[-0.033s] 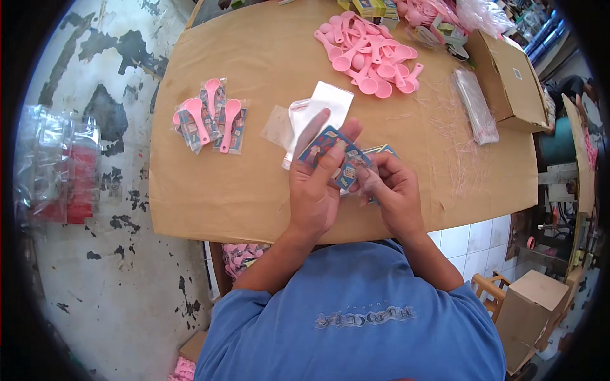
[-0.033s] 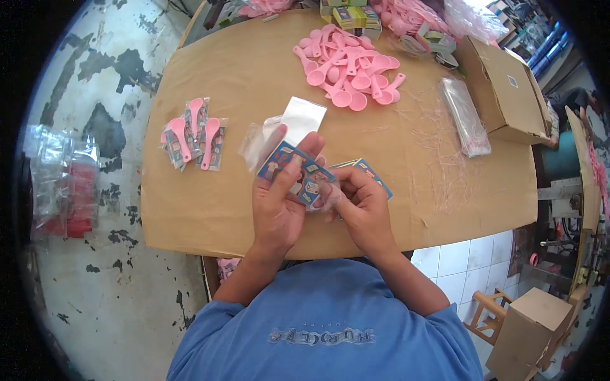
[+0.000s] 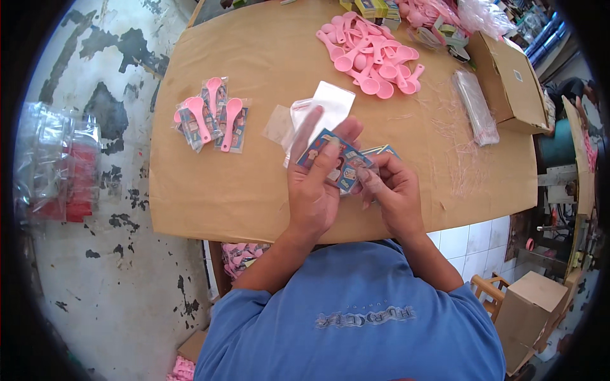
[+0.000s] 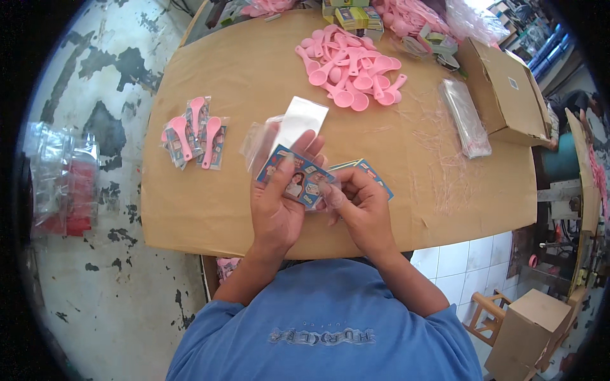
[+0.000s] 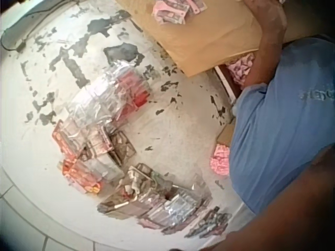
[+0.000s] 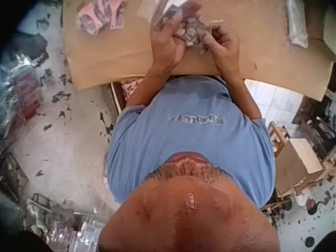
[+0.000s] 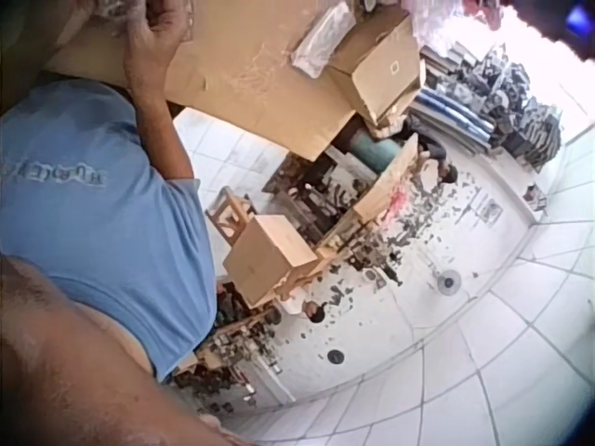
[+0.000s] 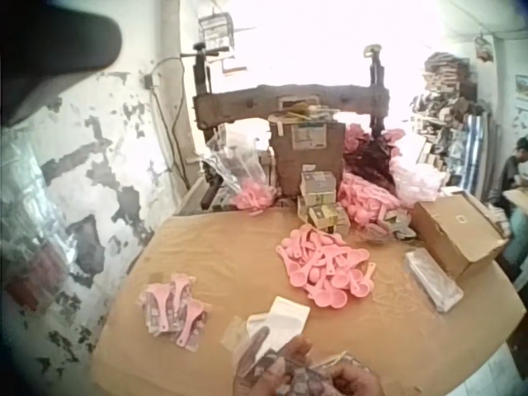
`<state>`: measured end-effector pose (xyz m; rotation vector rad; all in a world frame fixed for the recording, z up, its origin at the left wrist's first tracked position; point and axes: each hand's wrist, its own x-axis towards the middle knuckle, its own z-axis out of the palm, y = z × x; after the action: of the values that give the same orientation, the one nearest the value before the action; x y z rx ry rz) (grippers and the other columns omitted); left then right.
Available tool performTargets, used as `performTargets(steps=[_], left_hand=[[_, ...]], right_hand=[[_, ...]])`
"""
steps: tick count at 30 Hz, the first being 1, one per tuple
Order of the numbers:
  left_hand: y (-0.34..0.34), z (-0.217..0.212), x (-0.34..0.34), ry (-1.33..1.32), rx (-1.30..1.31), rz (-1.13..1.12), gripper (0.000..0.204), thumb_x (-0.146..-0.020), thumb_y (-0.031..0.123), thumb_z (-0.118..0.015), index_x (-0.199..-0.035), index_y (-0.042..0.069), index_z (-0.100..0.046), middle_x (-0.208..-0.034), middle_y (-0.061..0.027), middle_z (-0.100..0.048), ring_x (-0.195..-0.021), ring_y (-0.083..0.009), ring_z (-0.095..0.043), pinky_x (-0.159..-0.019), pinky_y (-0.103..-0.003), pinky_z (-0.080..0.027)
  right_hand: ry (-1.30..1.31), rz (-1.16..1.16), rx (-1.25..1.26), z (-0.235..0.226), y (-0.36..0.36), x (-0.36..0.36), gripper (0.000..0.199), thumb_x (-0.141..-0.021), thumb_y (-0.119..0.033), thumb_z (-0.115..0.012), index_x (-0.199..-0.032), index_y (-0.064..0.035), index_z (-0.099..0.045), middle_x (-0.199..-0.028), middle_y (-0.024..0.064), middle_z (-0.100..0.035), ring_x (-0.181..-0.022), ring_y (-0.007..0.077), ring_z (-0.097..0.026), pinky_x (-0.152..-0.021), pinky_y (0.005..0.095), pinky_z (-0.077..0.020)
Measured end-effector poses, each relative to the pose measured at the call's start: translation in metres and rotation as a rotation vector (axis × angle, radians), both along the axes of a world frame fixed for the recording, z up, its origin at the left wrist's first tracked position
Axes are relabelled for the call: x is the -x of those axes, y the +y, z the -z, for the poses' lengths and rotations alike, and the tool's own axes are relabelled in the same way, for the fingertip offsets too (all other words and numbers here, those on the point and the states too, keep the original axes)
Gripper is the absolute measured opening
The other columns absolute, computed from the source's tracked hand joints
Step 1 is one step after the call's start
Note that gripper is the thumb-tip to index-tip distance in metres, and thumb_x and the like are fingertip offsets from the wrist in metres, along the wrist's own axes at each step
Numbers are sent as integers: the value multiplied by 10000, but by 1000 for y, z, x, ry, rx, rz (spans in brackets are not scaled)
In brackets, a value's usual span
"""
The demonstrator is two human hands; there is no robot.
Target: The person repeatedly picks up pink plastic spoons and small printed cards, places them into small clear plastic bags, and sets the sealed bags aside on the table. The process is repeated continuously with items taken from piles on the table.
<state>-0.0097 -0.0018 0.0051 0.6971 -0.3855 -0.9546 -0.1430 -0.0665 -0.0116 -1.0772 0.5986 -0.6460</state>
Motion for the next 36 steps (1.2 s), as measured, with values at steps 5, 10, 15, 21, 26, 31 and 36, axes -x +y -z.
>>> performTargets(steps=[5, 10, 15, 21, 26, 31, 36], left_hand=[[6, 1, -3, 86, 149, -90, 604, -1061, 91, -499, -1603, 201, -253, -1365, -226, -601, -1291, -329, -592, -1080, -492, -506], [9, 6, 2, 116, 286, -31, 559, -1068, 79, -491, -1584, 170, -296, -1236, -177, -645, -1132, -272, -666, -1010, -441, -562], [10, 0, 13, 117, 207, 10, 495, -1075, 122, -493, -1546, 120, -341, -1130, -122, -646, -1059, -239, -673, -958, -419, -582], [2, 6, 10, 124, 102, -6, 403, -1083, 187, -523, -1458, 70, -436, -998, -71, -629, -936, -181, -659, -872, -368, -578], [-5, 13, -18, 316, 45, -108, 339, -1069, 247, -576, -1354, 74, -519, -899, -23, -599, -822, -121, -601, -845, -336, -544], [11, 18, -56, 392, 109, -195, 309, -1062, 260, -587, -1310, 81, -538, -889, -20, -584, -812, -123, -591, -832, -319, -535], [18, 16, -51, 253, 102, -236, 307, -1063, 279, -586, -1293, 80, -538, -878, -12, -567, -799, -120, -581, -818, -312, -533]], right_hand=[[57, 19, 25, -1, 10, -2, 168, -972, -158, -721, -994, -55, -590, -830, 10, -646, -667, 37, -591, -488, 184, -423], [41, 25, 28, -3, 15, -6, 189, -949, -142, -739, -970, -73, -564, -807, -15, -615, -671, 23, -563, -510, 176, -413], [6, 52, 42, 5, 17, -9, 202, -933, -113, -746, -955, -82, -548, -878, -22, -605, -713, 26, -530, -603, 182, -431], [72, 306, 413, -5, 18, -9, 263, -857, -32, -800, -985, -64, -572, -1042, 14, -617, -745, 54, -551, -632, 211, -457], [115, 125, 1097, -16, -19, 17, 198, -833, 14, -781, -997, -33, -681, -893, 59, -661, -704, 102, -608, -569, 244, -458], [474, 240, 1021, -54, -101, 17, 106, -924, -68, -690, -1000, 6, -690, -774, 85, -650, -654, 151, -610, -608, 296, -490], [498, 89, 1276, -52, -182, -29, 156, -950, -132, -658, -1036, -8, -693, -836, 152, -700, -751, 280, -673, -704, 396, -517]])
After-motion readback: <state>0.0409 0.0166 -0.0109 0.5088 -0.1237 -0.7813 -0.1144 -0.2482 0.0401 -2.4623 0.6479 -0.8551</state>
